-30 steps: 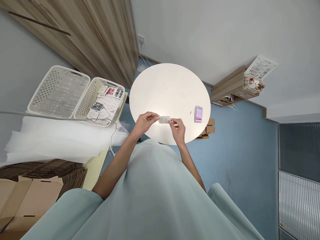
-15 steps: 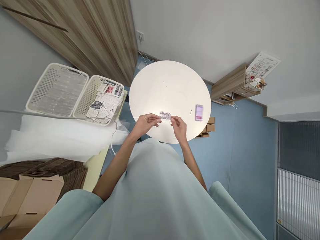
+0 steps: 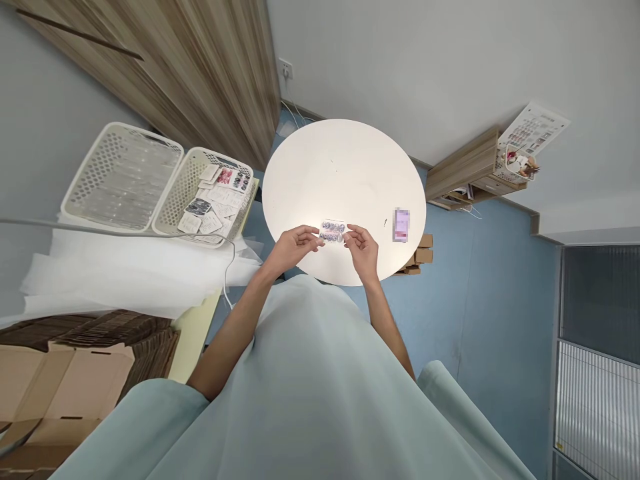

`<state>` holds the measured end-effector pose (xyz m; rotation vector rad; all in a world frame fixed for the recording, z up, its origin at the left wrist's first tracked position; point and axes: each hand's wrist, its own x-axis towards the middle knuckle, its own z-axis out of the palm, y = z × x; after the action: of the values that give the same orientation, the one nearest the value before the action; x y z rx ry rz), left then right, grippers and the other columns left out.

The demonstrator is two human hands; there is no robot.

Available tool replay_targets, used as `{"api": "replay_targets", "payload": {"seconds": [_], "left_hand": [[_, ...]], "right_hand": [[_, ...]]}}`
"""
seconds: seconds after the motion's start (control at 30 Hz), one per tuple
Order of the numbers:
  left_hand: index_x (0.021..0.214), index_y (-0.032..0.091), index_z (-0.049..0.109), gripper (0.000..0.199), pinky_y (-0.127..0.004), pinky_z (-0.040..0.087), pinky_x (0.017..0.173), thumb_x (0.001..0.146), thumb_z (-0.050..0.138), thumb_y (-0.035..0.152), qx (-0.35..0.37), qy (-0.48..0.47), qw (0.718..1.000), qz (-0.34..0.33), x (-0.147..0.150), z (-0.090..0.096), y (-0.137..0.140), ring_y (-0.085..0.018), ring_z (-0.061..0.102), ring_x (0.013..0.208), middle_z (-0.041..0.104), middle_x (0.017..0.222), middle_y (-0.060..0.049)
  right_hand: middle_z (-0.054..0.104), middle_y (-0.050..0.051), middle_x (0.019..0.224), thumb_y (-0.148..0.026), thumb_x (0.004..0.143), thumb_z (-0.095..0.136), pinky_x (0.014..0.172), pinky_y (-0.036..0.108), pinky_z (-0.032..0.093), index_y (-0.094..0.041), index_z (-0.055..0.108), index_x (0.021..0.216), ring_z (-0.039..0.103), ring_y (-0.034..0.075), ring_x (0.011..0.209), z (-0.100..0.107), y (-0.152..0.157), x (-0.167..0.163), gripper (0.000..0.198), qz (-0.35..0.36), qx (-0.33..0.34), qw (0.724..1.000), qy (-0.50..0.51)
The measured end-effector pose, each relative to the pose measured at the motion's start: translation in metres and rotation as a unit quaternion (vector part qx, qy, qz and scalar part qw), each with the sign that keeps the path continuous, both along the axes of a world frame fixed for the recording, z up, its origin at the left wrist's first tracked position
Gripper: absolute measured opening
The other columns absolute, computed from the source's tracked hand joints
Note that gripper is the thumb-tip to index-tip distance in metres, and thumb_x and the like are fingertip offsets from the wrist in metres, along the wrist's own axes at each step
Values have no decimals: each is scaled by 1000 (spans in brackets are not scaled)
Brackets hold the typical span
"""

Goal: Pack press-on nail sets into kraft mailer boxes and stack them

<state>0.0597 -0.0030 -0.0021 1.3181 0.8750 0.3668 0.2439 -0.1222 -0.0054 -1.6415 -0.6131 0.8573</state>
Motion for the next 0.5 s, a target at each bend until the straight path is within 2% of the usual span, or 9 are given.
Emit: {"api": "replay_targets", "payload": {"seconds": [0.1,0.27,0.37,0.43,0.5], "left_hand": [[98,22,77,59,-43,64,85,83,80,78,17,5,1000,2,2,0,1,-25,75,80,80,92,-9],[90,23,78,57,-34,58,70,86,75,80,66,16,997,20,4,-2,2,-21,68,75,74,80,-5],[95,23,81,59,-33,56,66,86,75,81,66,19,997,17,4,-2,1,-20,65,67,72,76,-5],[98,22,83,61,-35,57,68,88,72,81,57,13,998,9,4,1,-1,-20,66,65,78,84,-7],[101,21,84,65,-37,59,73,94,65,82,51,11,999,11,4,5,-2,-21,70,69,82,95,-10]], "right_hand": [[79,6,103,-62,90,79,93,41,63,-24,77,124,72,22,94,-1,-2,-2,50,13,-18,1000,-3],[80,7,110,-65,93,74,94,40,63,-25,77,111,74,24,104,-1,-7,-4,44,31,-27,999,-23],[78,5,103,-65,94,72,83,36,62,-26,74,107,72,21,90,2,-9,-3,41,39,-28,999,-27],[76,4,95,-64,95,72,77,35,61,-26,73,106,70,19,80,5,-11,-3,39,46,-21,999,-6],[76,3,93,-62,96,72,78,36,62,-27,74,108,71,19,78,8,-13,-3,38,56,-10,998,15]]}}
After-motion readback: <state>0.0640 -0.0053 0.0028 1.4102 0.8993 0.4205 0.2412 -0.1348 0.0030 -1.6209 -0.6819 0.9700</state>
